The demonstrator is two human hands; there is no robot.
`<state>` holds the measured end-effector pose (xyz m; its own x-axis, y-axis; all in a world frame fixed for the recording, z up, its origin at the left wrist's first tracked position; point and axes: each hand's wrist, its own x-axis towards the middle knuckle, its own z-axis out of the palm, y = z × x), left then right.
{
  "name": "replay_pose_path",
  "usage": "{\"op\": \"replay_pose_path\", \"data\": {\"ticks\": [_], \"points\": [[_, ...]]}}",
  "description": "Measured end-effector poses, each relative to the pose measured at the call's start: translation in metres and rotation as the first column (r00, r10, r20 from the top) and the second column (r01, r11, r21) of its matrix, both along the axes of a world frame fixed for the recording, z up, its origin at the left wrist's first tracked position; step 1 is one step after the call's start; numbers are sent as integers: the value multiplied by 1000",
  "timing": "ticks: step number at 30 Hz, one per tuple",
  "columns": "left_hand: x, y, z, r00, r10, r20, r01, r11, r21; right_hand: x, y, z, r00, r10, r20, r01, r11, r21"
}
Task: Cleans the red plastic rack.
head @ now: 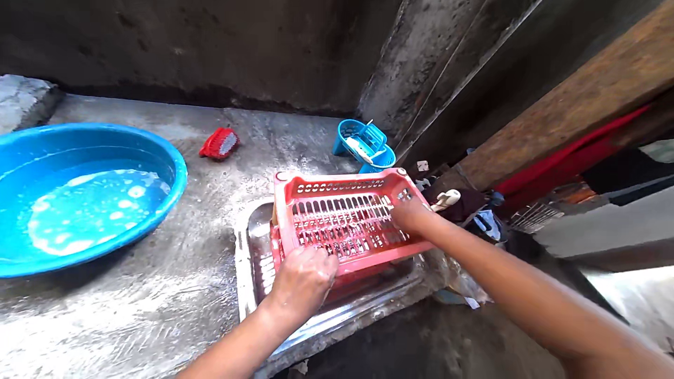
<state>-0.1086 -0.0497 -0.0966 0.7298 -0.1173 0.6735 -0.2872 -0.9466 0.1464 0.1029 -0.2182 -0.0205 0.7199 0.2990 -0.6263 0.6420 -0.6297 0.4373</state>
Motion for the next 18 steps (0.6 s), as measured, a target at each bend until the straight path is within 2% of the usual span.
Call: {"op": "replay_pose_path", "data": {"ticks": [1, 3, 6, 8, 10, 13, 16, 18], "points": [[-1, 1, 0, 1000, -4, -1, 4, 1000, 0, 0, -5, 7, 996, 7, -91, -12, 998, -61], [-1, 2, -1, 1000, -19, 13, 19, 1000, -7, 9, -19, 15, 970, 18, -242, -35, 997, -67], [-1, 4, -2, 999, -37, 22, 37, 999, -19, 15, -32, 11, 919, -20, -394, 92, 982, 165], [-1, 6, -2, 999, -44, 21, 45, 999, -25, 4, -25, 0, 858, -3, -513, 232, 894, 383], [-1, 6, -3, 999, -48, 24, 49, 998, -35, -16, -1, -10, 792, 96, -604, 279, 822, 497], [0, 6, -3, 998, -57, 40, 60, 996, -61, -51, 53, -20, 740, 305, -599, 197, 754, 627], [1, 12, -3, 996, -53, 74, 57, 997, -56, -72, 92, -19, 740, 358, -569, 169, 721, 672], [1, 11, -4, 997, -34, 71, 38, 998, -46, -74, 88, -17, 713, 390, -583, 202, 682, 703]]}}
